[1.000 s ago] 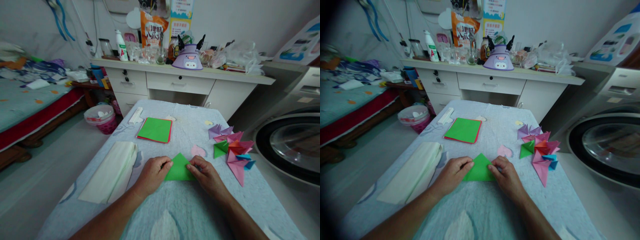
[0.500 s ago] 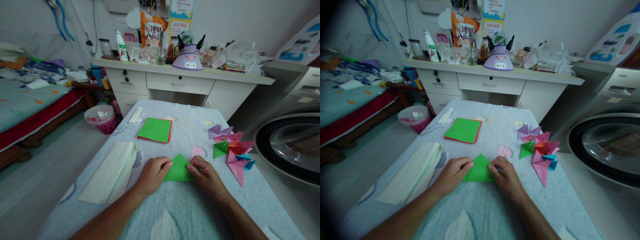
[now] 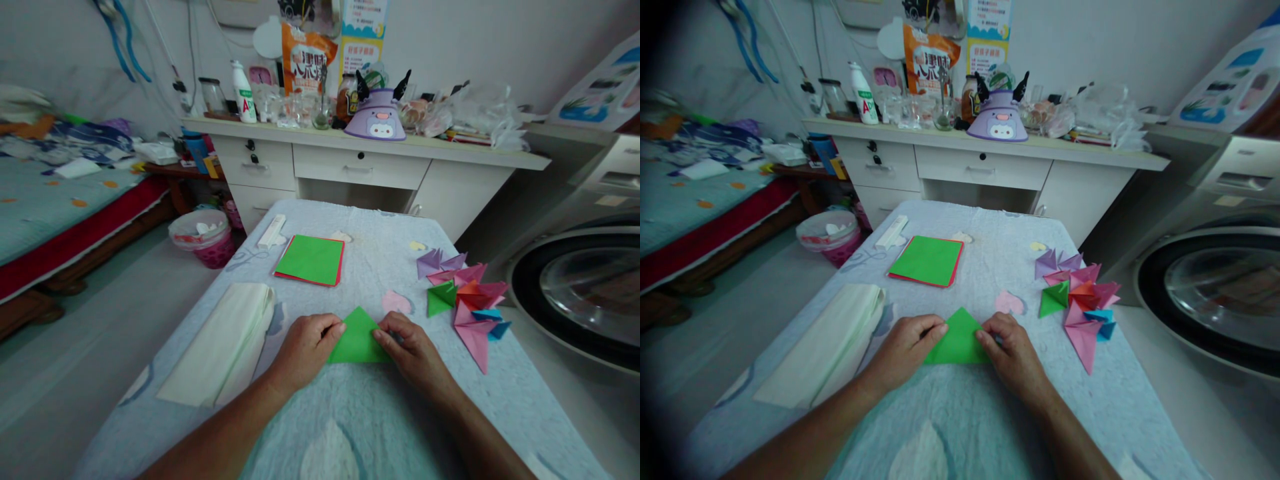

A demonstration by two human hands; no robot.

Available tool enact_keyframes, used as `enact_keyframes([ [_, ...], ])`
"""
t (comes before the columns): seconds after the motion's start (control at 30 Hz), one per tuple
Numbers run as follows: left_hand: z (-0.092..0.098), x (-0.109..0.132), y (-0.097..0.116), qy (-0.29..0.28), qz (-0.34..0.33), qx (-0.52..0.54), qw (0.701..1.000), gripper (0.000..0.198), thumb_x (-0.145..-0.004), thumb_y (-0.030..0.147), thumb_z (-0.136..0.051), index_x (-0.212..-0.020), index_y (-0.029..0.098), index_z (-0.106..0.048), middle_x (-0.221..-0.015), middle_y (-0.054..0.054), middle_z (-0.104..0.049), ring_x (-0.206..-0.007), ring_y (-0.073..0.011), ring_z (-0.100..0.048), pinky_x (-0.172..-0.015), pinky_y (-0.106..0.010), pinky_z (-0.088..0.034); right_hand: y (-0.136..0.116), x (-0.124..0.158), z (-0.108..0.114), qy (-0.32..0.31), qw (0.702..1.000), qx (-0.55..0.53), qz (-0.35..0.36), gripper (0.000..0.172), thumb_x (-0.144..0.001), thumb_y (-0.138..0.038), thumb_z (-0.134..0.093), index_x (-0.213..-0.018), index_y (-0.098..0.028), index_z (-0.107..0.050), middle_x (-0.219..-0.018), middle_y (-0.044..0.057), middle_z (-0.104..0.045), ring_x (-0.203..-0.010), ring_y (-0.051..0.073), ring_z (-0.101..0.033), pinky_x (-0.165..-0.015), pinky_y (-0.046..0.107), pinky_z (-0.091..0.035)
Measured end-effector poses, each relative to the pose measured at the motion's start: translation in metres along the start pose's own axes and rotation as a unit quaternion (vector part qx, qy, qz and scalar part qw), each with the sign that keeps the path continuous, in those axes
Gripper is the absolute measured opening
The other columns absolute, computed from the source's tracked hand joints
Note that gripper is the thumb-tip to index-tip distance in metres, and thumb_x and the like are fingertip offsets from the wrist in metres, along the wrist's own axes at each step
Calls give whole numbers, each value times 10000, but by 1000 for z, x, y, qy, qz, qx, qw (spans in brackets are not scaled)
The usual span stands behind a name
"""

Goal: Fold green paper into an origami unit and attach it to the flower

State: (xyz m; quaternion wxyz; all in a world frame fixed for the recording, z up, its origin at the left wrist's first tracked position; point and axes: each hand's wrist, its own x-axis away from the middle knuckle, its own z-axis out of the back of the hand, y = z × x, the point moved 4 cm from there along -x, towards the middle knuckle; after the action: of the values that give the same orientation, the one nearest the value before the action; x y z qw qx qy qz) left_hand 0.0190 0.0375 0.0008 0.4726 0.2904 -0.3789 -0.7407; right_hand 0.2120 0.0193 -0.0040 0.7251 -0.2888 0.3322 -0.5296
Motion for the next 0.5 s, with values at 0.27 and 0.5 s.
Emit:
enact_keyframes([
  [0.27,0,1,0,-1,5,-2,1000,324,-931,320,-448,-696,163,-607,-617,34,-548,-605,-108,-506,-579,-221,-310,2,2,0,0,1000,-10,11,259,-939,-325,-518,-726,-202,-599,-726,11,-555,-737,165,-533,-700,292,-393],
  [0.5,0,0,-1,-4,6,-1,1000,325,-933,319,-448,-690,164,-598,-611,39,-538,-599,-103,-499,-580,-222,-303,1,2,-1,-3,1000,-8,8,249,-941,-306,-520,-728,-200,-594,-731,8,-549,-749,168,-529,-713,298,-383],
])
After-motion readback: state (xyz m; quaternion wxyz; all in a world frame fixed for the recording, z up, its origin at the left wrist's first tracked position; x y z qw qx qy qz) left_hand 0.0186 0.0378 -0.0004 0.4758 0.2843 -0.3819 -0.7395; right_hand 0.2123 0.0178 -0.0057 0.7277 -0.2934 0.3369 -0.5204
